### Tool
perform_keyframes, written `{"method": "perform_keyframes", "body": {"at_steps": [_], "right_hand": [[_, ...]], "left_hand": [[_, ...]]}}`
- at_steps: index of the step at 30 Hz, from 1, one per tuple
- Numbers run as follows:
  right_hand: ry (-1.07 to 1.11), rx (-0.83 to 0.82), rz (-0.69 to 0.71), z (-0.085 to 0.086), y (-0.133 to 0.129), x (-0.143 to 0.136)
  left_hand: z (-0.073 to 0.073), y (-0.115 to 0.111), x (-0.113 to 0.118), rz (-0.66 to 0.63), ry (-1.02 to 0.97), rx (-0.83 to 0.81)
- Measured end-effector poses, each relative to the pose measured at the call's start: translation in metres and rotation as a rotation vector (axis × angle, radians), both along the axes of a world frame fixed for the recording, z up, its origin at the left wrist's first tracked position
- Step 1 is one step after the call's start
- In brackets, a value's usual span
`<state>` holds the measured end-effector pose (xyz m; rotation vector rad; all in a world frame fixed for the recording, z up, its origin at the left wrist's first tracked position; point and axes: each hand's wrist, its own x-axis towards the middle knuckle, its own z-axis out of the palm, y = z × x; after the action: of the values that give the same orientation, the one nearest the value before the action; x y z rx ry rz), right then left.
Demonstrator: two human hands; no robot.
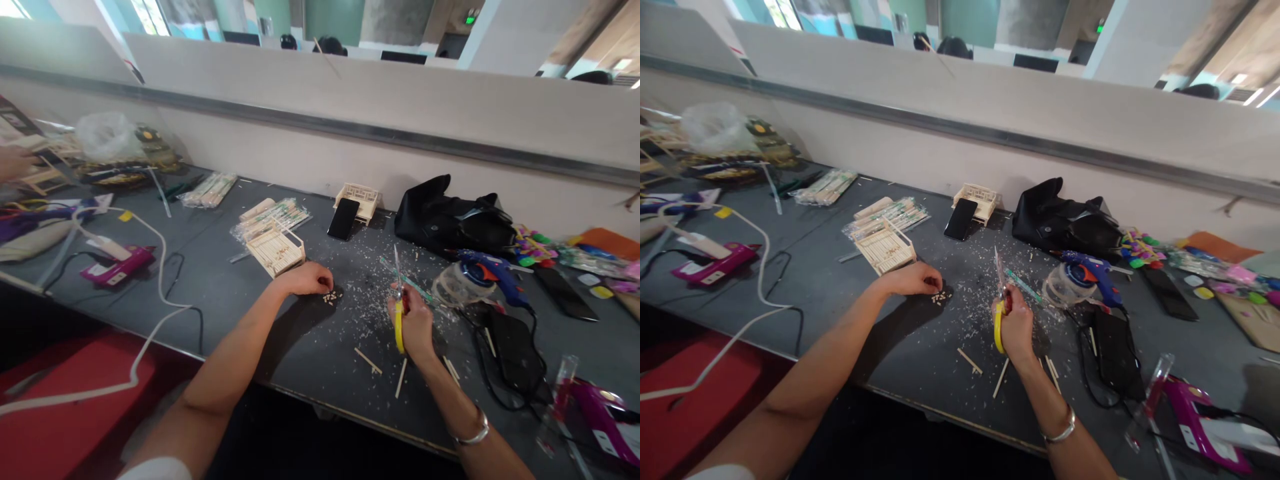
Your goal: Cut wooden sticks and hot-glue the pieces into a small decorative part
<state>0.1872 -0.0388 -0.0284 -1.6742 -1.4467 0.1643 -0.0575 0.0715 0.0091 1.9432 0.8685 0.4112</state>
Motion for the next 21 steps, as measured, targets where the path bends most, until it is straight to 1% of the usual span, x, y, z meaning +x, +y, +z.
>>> {"method": "perform_keyframes", "body": {"at_steps": [2, 4, 9, 13, 16, 21], "right_hand": [[0.007, 0.007, -0.002, 0.0, 0.0, 0.0], [0.017, 0.008, -0.004, 0.0, 0.0, -0.001], [0.014, -0.005, -0.007, 0.001, 0.0, 0.0], [0.02, 0.011, -0.018, 0.002, 0.0, 0.0], [0.035, 0.019, -0.014, 0.003, 0.001, 0.001], [0.051, 0.019, -0.033, 0.004, 0.001, 0.0]], "left_hand": [[0.001, -0.001, 0.001, -0.023, -0.012, -0.005], [0.0, -0.001, 0.002, 0.008, -0.008, 0.022], [-0.004, -0.002, 0.012, 0.234, -0.069, 0.157], [-0.01, -0.005, 0.023, 0.367, -0.106, 0.237], [-0.014, -0.007, 0.029, 0.431, -0.12, 0.258], [-0.016, -0.006, 0.03, 0.494, -0.132, 0.297]]}}
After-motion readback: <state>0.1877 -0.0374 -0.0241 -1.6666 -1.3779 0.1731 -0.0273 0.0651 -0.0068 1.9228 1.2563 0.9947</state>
